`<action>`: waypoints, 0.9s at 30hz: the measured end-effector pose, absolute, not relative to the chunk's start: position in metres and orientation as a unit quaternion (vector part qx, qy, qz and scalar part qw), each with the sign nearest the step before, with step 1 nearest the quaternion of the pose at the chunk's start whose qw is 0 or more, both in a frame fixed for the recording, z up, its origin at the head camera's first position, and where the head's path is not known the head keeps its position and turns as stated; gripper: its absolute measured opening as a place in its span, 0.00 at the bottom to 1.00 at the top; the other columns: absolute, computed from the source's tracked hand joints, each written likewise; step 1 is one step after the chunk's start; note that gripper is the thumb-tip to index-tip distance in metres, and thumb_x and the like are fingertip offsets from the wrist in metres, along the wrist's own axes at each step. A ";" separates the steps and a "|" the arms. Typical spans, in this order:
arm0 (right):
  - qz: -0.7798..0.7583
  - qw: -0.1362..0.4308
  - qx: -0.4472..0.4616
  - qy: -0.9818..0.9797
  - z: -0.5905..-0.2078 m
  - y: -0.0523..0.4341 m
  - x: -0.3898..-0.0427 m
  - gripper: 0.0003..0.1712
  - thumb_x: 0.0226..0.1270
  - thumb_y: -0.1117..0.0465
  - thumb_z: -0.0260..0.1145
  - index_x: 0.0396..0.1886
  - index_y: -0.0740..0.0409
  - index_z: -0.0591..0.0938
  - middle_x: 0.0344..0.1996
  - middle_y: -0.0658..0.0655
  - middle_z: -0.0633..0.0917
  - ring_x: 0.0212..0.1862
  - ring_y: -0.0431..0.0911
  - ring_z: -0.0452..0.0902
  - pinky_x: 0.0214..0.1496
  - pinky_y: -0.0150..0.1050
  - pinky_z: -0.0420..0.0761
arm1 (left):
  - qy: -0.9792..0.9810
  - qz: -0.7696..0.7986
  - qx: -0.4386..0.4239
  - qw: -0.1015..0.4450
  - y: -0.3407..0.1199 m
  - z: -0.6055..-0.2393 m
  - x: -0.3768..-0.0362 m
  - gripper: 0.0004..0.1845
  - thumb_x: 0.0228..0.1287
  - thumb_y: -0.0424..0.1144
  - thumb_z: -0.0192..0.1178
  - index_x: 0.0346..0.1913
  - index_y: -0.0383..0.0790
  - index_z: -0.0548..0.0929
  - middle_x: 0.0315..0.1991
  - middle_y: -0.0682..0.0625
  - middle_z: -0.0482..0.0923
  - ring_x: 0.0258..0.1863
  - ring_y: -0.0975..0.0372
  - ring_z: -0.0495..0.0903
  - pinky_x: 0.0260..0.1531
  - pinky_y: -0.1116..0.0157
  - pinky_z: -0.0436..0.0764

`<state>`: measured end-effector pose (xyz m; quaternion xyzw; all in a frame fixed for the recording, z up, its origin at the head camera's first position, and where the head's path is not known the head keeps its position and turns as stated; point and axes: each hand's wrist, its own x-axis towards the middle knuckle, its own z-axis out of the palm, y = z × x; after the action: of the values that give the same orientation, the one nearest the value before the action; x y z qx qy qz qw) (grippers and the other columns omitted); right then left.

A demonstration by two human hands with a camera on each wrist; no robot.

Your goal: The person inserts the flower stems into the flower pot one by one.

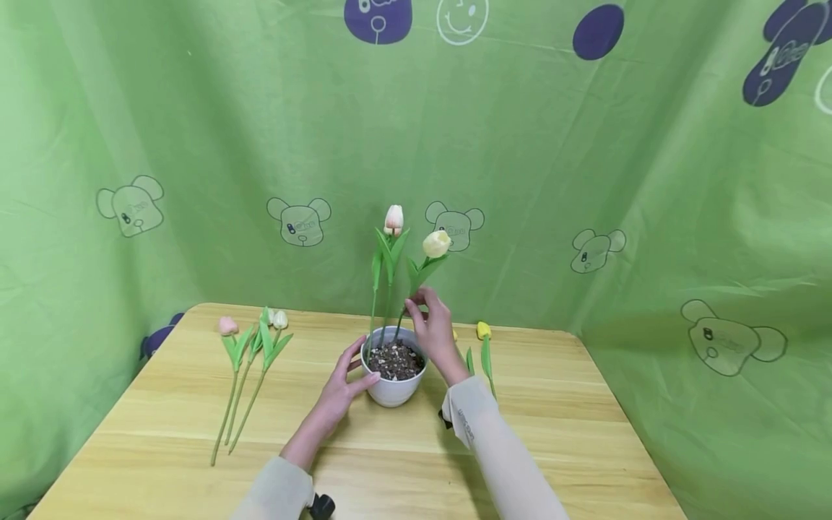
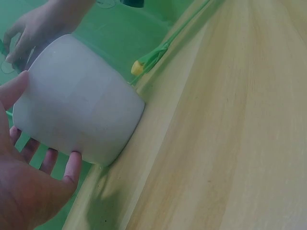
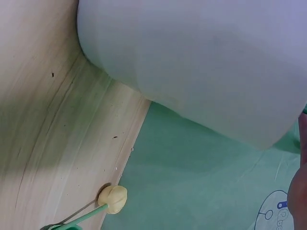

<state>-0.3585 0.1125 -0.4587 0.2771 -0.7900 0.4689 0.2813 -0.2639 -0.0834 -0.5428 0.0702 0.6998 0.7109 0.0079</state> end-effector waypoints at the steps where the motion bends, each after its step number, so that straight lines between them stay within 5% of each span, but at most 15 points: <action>1: 0.467 0.282 0.276 -0.791 -0.459 0.113 -0.359 0.07 0.76 0.67 0.63 0.47 0.65 0.76 0.39 0.64 0.84 0.41 0.56 0.87 0.43 0.36 0.90 | 0.700 0.711 0.071 0.008 -0.084 -0.543 -0.264 0.44 0.66 0.44 0.70 0.81 0.62 0.59 0.83 0.45 0.54 0.77 0.42 0.61 0.70 0.35 0.67; 27: 0.530 0.179 0.198 -0.805 -0.458 0.109 -0.368 0.10 0.72 0.65 0.68 0.47 0.66 0.80 0.43 0.66 0.87 0.47 0.59 0.87 0.49 0.42 0.90 | 0.705 0.705 0.074 0.008 -0.084 -0.544 -0.266 0.45 0.65 0.44 0.70 0.81 0.62 0.59 0.83 0.45 0.54 0.76 0.42 0.62 0.68 0.35 0.71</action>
<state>-0.3677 0.1086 -0.4579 0.1976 -0.8048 0.5302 0.1795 -0.2659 -0.0844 -0.5440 0.0739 0.7049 0.7054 0.0083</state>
